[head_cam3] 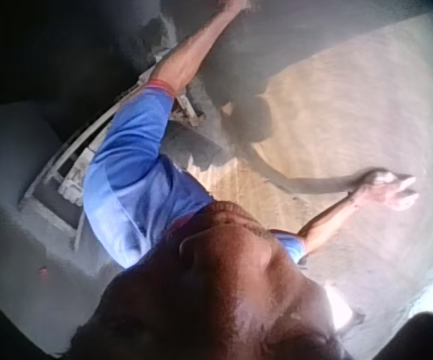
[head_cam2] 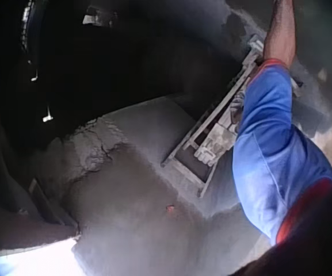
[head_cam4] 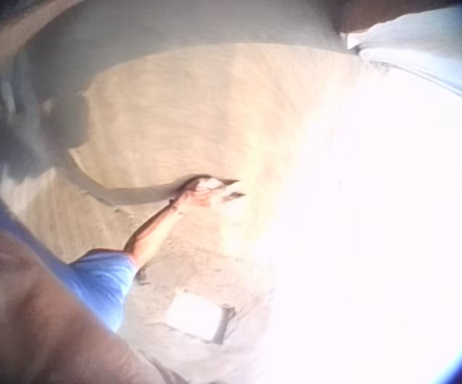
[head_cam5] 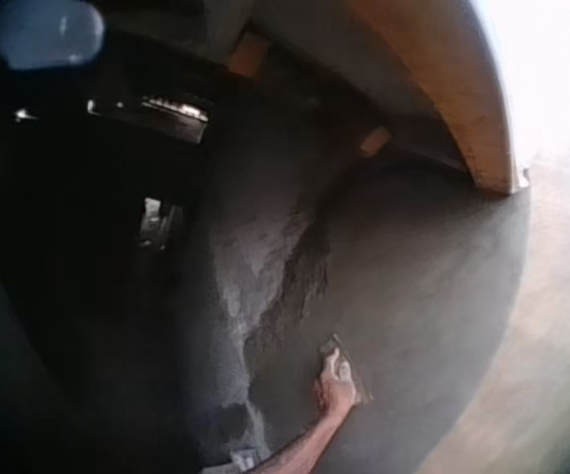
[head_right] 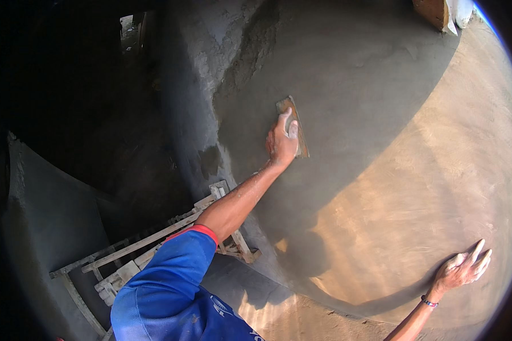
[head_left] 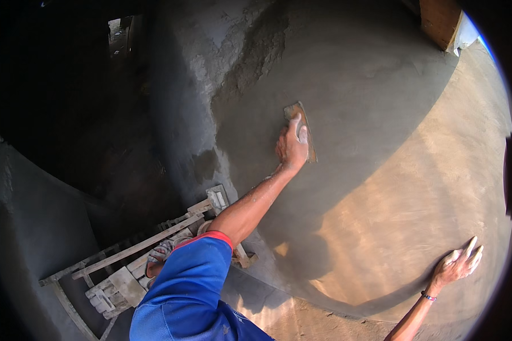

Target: The person smooths wet plaster onto a vertical wall using a wooden float, repeatedly rubbing the tool in circular and sweeping motions across the surface while supporting themselves with their other hand against the wall.

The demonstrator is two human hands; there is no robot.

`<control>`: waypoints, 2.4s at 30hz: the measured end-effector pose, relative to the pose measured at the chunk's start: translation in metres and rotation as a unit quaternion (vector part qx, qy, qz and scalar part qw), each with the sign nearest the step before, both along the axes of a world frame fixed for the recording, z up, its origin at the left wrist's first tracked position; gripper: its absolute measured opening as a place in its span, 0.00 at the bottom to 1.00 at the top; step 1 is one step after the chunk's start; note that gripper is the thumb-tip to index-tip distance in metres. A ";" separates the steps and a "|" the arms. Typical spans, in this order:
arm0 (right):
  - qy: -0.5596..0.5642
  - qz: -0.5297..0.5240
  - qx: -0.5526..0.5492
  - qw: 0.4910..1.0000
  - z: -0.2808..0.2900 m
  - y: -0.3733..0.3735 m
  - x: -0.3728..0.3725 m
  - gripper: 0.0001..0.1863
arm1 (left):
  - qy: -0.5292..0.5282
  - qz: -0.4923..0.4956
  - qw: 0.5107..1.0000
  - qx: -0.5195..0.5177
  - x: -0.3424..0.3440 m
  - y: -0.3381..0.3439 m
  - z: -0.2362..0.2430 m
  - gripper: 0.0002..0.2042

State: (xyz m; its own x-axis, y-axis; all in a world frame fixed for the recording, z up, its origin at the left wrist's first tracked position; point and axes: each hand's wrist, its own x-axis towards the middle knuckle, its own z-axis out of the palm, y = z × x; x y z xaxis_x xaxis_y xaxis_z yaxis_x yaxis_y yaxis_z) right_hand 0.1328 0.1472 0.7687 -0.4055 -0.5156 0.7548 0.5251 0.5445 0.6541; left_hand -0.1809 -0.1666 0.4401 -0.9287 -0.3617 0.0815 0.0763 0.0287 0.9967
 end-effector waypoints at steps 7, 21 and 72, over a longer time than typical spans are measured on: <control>-0.022 0.029 0.037 0.999 0.002 -0.002 0.003 0.26 | 0.302 -0.063 0.944 -0.120 0.028 0.012 0.088 0.20; 0.002 -0.010 -0.024 1.000 -0.006 -0.013 0.006 0.27 | 0.098 -0.022 0.995 0.010 0.068 0.058 -0.072 0.22; 0.008 0.057 -0.054 0.997 -0.009 -0.028 -0.002 0.28 | 0.216 0.007 0.968 -0.125 -0.054 -0.051 0.167 0.20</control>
